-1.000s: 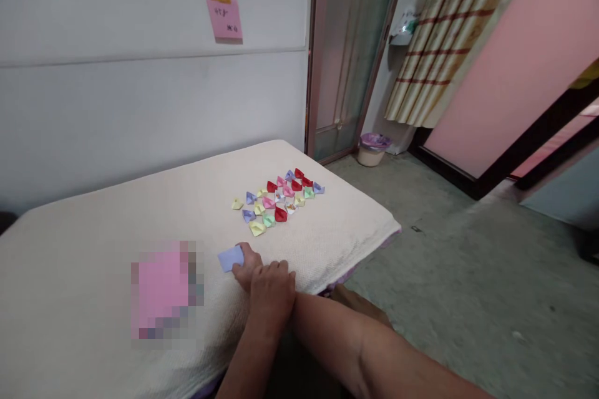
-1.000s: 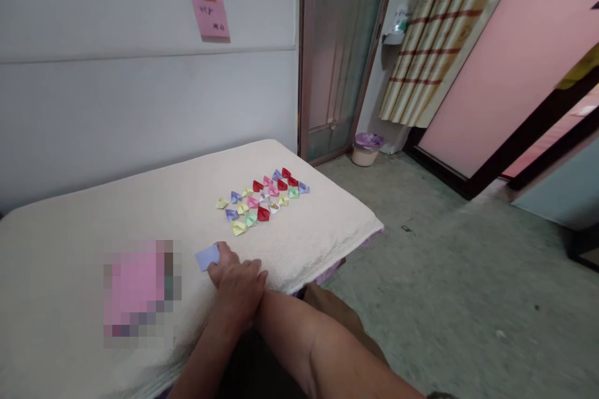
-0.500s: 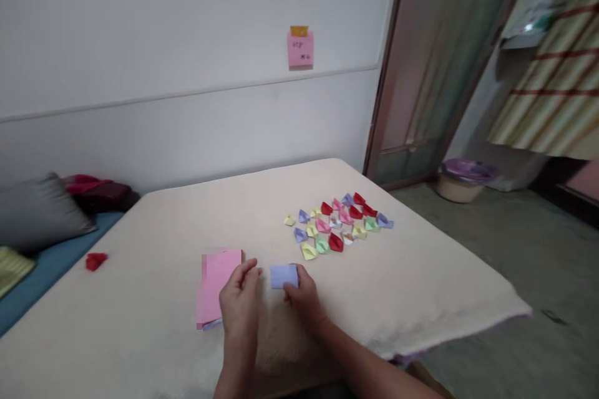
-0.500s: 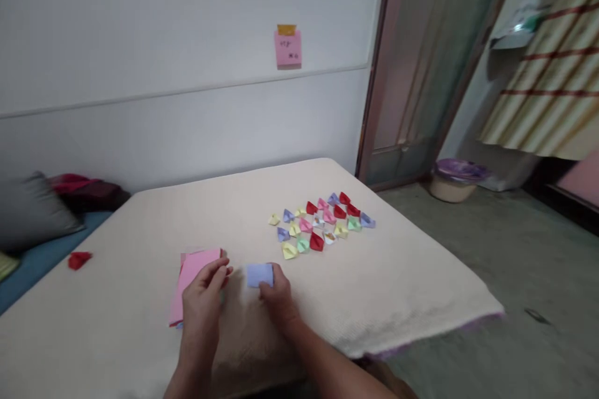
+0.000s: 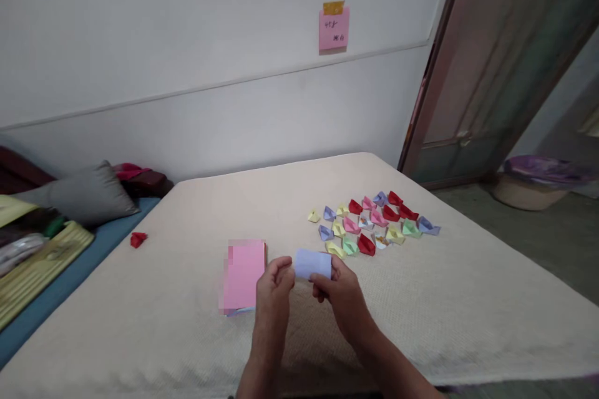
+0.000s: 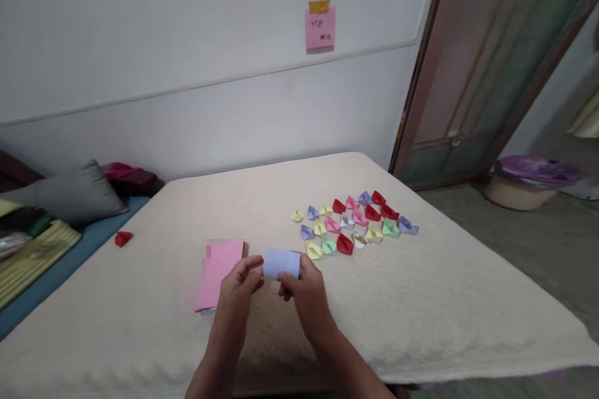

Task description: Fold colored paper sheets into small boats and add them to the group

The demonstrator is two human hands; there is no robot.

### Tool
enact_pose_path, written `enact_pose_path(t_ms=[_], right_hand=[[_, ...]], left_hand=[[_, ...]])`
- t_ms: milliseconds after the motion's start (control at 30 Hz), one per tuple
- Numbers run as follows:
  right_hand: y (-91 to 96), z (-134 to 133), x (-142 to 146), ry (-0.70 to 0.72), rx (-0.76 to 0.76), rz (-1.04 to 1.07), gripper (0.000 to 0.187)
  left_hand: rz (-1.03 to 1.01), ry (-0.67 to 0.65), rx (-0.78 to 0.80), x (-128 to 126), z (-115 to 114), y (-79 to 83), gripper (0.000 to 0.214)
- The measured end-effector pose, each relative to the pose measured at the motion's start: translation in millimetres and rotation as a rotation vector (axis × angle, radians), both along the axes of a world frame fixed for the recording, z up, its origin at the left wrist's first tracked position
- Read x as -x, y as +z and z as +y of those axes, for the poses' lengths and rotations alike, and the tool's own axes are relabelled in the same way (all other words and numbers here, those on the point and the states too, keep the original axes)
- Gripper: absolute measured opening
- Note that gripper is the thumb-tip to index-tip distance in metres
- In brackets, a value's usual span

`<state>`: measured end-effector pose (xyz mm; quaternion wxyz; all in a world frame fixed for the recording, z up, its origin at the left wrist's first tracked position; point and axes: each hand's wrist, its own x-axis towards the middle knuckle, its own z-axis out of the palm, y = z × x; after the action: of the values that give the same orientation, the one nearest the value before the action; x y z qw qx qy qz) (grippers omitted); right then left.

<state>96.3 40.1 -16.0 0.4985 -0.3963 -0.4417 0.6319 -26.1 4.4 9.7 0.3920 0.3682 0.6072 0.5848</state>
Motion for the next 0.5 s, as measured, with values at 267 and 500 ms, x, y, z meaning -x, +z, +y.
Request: enact_pose_path(t_ms=[267, 500], right_hand=[[10.3, -4, -21, 0.048, 0.006, -0.023, 0.031], [21.9, -3, -32, 0.056, -0.048, -0.035, 0.037]], left_hand=[[-0.121, -0.121, -0.048, -12, -3, 8.6, 0.028], [-0.213, -0.21, -0.125, -17, -4, 5.3, 0.028]])
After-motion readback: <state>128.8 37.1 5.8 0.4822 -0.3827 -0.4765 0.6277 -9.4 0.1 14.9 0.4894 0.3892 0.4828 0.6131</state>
